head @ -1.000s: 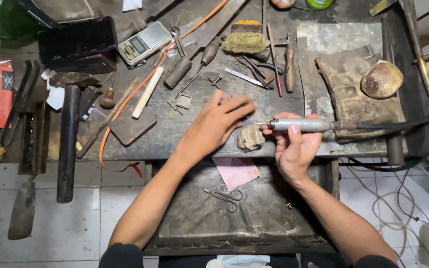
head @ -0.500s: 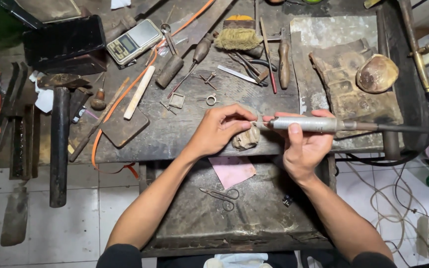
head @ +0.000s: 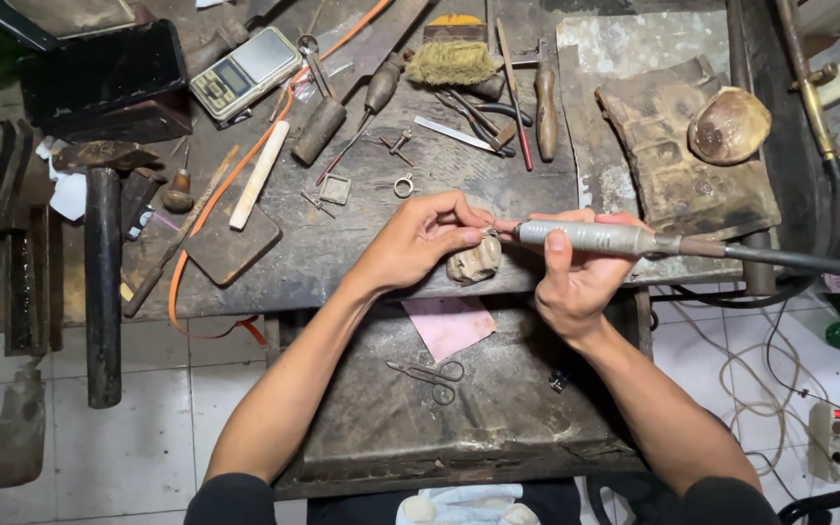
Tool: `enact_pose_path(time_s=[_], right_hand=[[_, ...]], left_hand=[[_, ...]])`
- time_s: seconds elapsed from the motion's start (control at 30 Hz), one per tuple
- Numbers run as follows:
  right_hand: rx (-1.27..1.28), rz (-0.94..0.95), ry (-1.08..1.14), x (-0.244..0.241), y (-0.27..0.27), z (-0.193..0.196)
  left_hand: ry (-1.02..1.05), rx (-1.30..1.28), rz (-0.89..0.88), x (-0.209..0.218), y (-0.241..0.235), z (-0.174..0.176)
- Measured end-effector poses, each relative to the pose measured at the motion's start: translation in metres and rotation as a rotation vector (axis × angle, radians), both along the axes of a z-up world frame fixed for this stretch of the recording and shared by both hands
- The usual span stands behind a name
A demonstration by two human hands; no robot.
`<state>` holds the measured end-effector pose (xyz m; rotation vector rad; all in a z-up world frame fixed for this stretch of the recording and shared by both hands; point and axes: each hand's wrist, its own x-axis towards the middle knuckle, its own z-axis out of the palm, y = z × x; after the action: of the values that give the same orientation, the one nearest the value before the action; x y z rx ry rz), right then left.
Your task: The person is using a handheld rotary tool to polish or grind small metal rings on a jewelry workbench.
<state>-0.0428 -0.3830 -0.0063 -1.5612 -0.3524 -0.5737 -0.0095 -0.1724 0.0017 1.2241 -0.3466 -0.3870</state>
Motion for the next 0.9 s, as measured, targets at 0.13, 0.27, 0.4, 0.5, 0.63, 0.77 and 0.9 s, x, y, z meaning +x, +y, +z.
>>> enact_pose_path(time_s=[0.13, 0.27, 0.4, 0.5, 0.63, 0.77, 0.9], right_hand=[[0.042, 0.042, 0.033, -0.001, 0.0, -0.001], [-0.037, -0.027, -0.006, 0.002, 0.001, 0.002], [-0.018, -0.017, 0.018, 0.0, 0.002, 0.005], [-0.013, -0.012, 0.026, 0.001, -0.001, -0.001], [0.032, 0.034, 0.045, 0.002, -0.007, -0.011], [0.053, 0.044, 0.051, 0.001, -0.007, -0.01], [0.041, 0.031, 0.048, 0.002, -0.005, -0.01]], left_hand=[[-0.01, 0.0, -0.015, 0.002, 0.003, -0.003], [-0.024, -0.009, -0.023, 0.002, 0.003, -0.003], [-0.033, 0.0, -0.046, 0.003, 0.005, 0.005], [-0.045, 0.022, -0.055, 0.004, 0.004, 0.003], [-0.041, 0.025, -0.058, 0.004, 0.004, 0.005], [-0.045, 0.026, -0.055, 0.004, 0.005, 0.0], [-0.05, 0.027, -0.046, 0.004, 0.005, 0.001]])
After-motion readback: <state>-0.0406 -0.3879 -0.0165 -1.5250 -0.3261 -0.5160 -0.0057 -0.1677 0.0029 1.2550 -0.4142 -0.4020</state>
